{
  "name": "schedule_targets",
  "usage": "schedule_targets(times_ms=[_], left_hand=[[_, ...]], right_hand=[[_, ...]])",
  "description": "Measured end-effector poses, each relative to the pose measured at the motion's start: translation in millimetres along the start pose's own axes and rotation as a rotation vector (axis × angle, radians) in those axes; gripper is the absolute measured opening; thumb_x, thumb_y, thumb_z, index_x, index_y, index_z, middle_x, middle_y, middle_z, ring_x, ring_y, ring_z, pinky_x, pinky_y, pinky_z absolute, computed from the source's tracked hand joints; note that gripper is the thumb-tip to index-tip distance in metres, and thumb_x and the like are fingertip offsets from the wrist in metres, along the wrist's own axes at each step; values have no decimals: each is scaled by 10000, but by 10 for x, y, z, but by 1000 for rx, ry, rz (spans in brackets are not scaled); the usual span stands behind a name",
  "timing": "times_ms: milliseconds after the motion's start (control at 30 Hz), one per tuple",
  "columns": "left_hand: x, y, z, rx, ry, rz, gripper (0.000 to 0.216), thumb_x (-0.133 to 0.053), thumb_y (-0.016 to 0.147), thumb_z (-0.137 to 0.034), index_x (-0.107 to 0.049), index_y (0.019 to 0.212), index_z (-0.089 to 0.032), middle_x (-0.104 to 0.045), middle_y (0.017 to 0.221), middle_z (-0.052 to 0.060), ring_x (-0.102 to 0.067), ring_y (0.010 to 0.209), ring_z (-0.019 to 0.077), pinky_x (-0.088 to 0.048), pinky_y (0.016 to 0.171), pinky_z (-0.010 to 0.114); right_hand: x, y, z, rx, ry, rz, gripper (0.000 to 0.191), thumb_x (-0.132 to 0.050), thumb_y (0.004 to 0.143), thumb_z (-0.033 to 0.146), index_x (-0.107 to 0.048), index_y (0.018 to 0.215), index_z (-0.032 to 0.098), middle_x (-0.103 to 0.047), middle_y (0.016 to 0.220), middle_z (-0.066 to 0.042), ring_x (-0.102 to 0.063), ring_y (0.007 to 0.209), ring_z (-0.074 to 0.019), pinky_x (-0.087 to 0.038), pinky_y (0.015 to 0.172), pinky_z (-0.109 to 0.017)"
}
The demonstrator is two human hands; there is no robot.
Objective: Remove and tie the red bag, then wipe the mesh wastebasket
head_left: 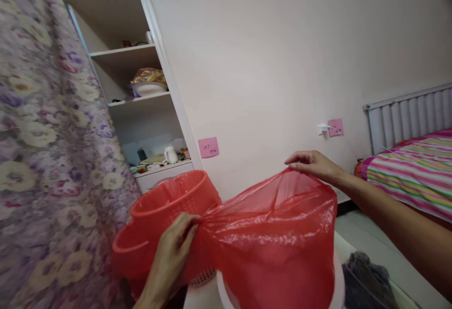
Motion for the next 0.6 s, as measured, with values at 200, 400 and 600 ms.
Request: schedule_targets(times_ms=[200,400,600], left_hand=[[-32,-91,-45,76,0,48,354,-599,810,-510,-661,1073,-280,-693,1135,55,-622,1096,257,-465,968,333],[-123,-110,-138,38,142,156,609,-646,761,-562,-551,1286,-267,-619,1321,89,-557,1222,291,-427,1056,492],[-75,-67,-59,-68,47,157,252,-540,869,-455,-669,862,-239,-681,879,43,-639,899,222,-506,784,304]], right_hand=[[-83,-499,517,300,-299,59,276,-556,917,433,-666,1094,252,-693,1090,-51,-630,997,-216,-481,873,-328],[-550,-625,440,289,-650,440,308,-601,866,260,-645,1160,179,-698,1085,-129,-637,1000,-311,-470,852,-423],[-326,-545,533,420,-380,102,198,-462,925,140,-648,926,205,-637,896,-32,-608,831,-159,-448,736,-292]])
Point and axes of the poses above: each hand's wrist, its own y-axis towards the middle knuckle, its own x-axis out of the back of the hand, z = x × y, the point moved 2 cm from there along y, towards the middle knuckle
